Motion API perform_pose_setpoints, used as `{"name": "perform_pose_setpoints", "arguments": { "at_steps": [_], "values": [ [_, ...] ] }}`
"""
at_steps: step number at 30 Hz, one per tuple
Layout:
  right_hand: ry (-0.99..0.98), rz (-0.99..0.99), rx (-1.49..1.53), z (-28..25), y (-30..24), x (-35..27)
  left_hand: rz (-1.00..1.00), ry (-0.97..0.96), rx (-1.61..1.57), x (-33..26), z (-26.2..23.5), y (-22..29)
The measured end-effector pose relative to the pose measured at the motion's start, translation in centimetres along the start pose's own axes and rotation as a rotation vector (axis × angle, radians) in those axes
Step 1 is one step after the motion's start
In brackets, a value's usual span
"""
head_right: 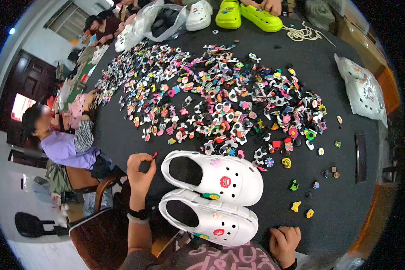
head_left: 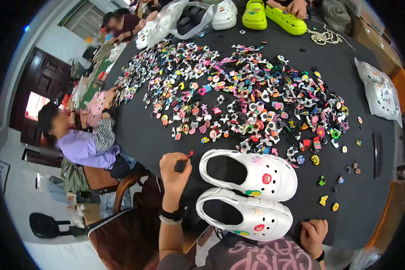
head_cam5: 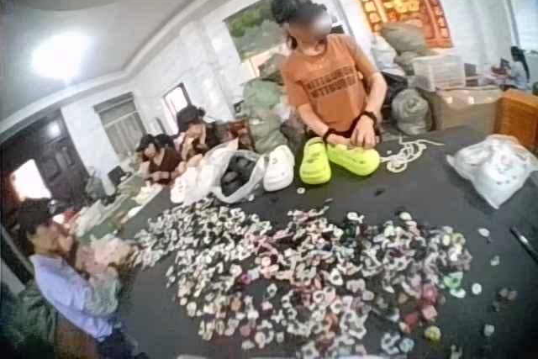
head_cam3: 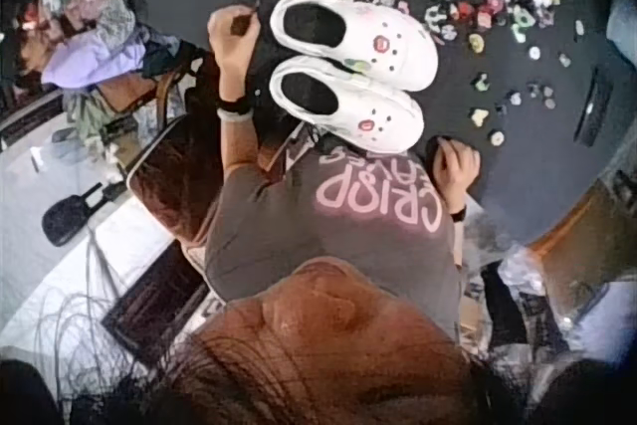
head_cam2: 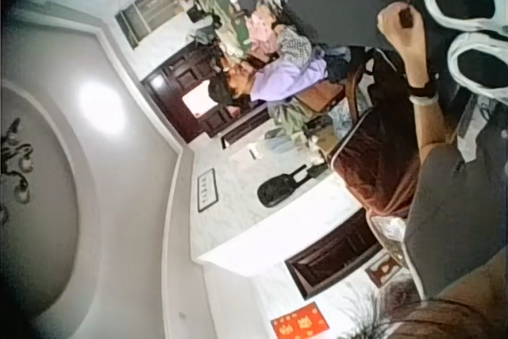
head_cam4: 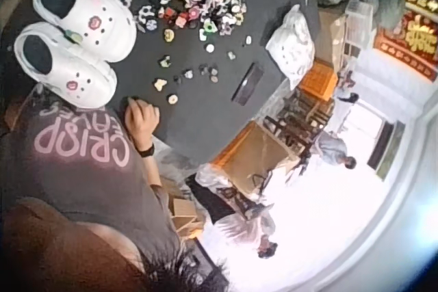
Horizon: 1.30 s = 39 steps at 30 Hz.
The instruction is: The recorder is selecting and attaching decorative charms to white clog-style shoes at a large table filled with various charms.
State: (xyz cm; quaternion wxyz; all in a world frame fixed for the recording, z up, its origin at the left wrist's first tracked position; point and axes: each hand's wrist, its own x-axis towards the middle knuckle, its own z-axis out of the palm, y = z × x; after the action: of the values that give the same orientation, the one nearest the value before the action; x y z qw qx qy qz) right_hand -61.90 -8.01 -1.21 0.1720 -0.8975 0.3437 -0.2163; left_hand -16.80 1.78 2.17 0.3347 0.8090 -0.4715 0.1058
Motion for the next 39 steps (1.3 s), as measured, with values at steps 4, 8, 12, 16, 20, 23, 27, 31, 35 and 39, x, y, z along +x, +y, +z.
{"name": "perform_pose_setpoints", "arguments": {
  "at_steps": [4,8,12,16,20,23,27,31,35,39],
  "values": [
    [0.007,-0.018,-0.002,0.3,-0.2,0.0,-0.187,0.063,-0.054,-2.3,1.3,-1.0],
    [0.015,-0.007,-0.025,0.8,0.2,-0.6,-0.315,0.046,-0.230,-3.4,3.2,-2.3],
    [0.021,0.000,-0.037,0.6,-0.3,-0.2,-0.340,0.075,-0.418,-4.1,4.3,-2.9],
    [0.025,0.001,-0.059,0.8,-0.2,-0.3,-0.337,0.119,-0.437,-4.0,4.1,-3.1],
    [0.016,0.024,-0.068,0.9,-0.5,-0.4,-0.410,0.129,-0.483,-4.2,4.1,-2.9],
    [0.021,0.013,-0.060,1.1,-0.2,-0.4,-0.393,0.133,-0.438,-4.0,4.1,-2.9],
    [0.019,0.014,-0.059,0.6,-0.5,-0.4,-0.412,0.151,-0.496,-4.2,4.6,-3.3],
    [0.038,-0.018,-0.062,0.3,-0.5,0.0,-0.434,0.157,-0.553,-4.5,4.8,-3.5],
    [0.051,-0.033,-0.039,0.3,-0.3,0.2,-0.489,0.194,-0.570,-5.1,3.9,-3.0],
    [-0.038,0.037,0.094,-1.1,-0.7,1.2,-0.305,0.181,-0.348,-6.8,-1.6,1.5]
  ]
}}
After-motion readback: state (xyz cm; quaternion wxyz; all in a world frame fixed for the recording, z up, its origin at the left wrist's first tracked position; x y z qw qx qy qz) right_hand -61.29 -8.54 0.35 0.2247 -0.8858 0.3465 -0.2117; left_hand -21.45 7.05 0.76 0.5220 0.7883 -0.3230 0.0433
